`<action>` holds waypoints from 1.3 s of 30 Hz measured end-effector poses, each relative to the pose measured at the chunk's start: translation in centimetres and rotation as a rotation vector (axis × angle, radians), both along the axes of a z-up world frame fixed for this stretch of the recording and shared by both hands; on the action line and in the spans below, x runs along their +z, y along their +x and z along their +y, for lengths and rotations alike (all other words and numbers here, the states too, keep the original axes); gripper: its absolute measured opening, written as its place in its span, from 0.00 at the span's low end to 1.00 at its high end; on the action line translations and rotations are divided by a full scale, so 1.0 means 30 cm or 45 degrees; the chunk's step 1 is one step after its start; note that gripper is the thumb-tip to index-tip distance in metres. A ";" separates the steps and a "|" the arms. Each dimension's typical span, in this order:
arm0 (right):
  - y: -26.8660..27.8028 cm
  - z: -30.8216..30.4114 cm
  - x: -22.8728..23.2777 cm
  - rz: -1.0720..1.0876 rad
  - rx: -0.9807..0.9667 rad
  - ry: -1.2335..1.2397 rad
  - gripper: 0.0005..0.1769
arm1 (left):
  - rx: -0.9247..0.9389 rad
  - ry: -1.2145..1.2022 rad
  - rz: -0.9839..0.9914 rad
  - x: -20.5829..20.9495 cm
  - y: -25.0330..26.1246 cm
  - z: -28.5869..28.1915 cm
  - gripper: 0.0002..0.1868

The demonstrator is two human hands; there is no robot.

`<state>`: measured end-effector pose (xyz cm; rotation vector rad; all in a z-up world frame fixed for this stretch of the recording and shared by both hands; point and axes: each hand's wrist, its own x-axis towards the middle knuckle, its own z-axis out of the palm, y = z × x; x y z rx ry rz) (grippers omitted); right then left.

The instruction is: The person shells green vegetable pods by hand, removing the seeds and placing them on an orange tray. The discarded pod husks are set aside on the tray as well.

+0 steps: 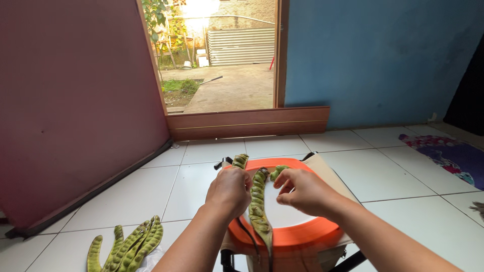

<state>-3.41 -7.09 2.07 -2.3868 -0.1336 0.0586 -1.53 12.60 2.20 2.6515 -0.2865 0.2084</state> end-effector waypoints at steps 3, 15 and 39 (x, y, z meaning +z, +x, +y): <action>0.021 0.049 -0.032 -0.024 0.031 -0.036 0.19 | 0.000 -0.027 -0.004 -0.004 -0.002 0.011 0.05; 0.089 0.152 -0.136 -0.107 0.030 -0.094 0.23 | 0.017 -0.045 0.063 -0.052 0.009 0.033 0.07; 0.007 0.118 -0.163 -0.378 -0.571 0.607 0.19 | 0.200 -0.619 0.047 -0.083 -0.044 -0.183 0.08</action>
